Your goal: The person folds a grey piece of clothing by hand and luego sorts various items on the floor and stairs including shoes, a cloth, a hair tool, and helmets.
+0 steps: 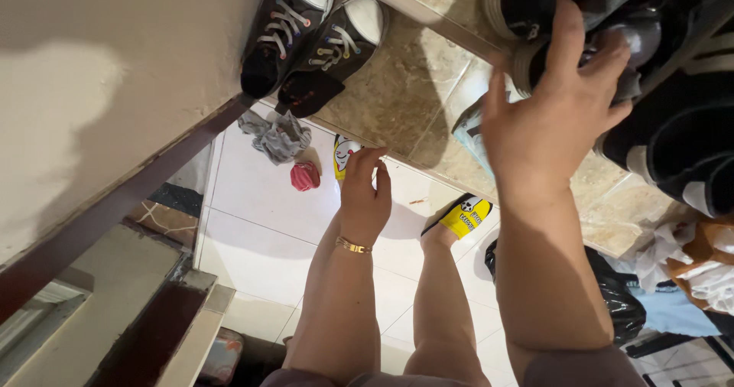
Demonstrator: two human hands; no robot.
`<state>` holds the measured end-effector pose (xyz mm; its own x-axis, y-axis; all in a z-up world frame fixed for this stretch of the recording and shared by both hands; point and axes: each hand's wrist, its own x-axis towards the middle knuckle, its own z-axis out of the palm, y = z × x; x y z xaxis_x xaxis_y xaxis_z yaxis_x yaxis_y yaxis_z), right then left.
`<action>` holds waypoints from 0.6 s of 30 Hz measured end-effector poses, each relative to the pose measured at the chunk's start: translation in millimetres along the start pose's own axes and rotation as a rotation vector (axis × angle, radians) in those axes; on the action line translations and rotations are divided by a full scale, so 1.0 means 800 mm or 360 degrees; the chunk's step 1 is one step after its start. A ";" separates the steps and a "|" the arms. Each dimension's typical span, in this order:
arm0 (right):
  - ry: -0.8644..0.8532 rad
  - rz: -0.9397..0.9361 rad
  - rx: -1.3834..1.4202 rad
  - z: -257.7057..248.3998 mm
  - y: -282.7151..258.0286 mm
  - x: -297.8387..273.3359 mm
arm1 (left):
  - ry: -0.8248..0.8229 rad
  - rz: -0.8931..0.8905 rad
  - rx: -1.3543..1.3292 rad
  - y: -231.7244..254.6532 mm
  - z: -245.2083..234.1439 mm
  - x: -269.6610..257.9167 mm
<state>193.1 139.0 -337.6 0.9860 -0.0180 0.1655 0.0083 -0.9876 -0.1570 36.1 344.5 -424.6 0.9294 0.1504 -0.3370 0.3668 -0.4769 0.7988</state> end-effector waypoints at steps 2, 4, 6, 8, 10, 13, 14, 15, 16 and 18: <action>-0.0131 0.0075 -0.0108 0.001 -0.007 0.016 | 0.0042 -0.0011 0.0050 0.000 0.002 -0.002; -0.0213 0.0188 -0.0099 0.012 -0.004 0.032 | 0.0054 -0.0035 0.0075 -0.001 0.000 -0.006; -0.0188 0.0195 -0.0049 0.021 0.001 0.042 | 0.0036 -0.0056 0.0067 -0.005 0.000 -0.006; -0.0156 0.0100 0.0043 0.014 0.002 0.042 | 0.0003 -0.0112 0.0129 -0.007 -0.002 -0.010; -0.0176 -0.0003 0.0214 -0.005 -0.012 0.029 | -0.0066 -0.0235 0.0155 -0.014 -0.003 -0.011; -0.0290 -0.0081 0.0605 -0.045 -0.068 -0.008 | -0.0178 -0.0379 0.0231 -0.026 -0.005 -0.016; -0.0320 -0.0105 0.0772 -0.054 -0.095 -0.020 | -0.0180 -0.0354 0.0255 -0.029 -0.005 -0.013; -0.0386 -0.0160 0.0860 -0.061 -0.120 -0.030 | -0.0176 -0.0340 0.0275 -0.032 -0.006 -0.010; -0.0444 -0.0216 0.0950 -0.064 -0.141 -0.036 | -0.0169 -0.0352 0.0270 -0.032 -0.006 -0.006; -0.0687 -0.0261 0.1154 -0.069 -0.179 -0.053 | -0.0147 -0.0345 0.0285 -0.033 -0.014 0.001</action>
<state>141.1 272.8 -268.7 0.9387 0.3228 -0.1214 0.1155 -0.6261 -0.7711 27.5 366.4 -440.3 0.8196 0.1900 -0.5406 0.5357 -0.5888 0.6052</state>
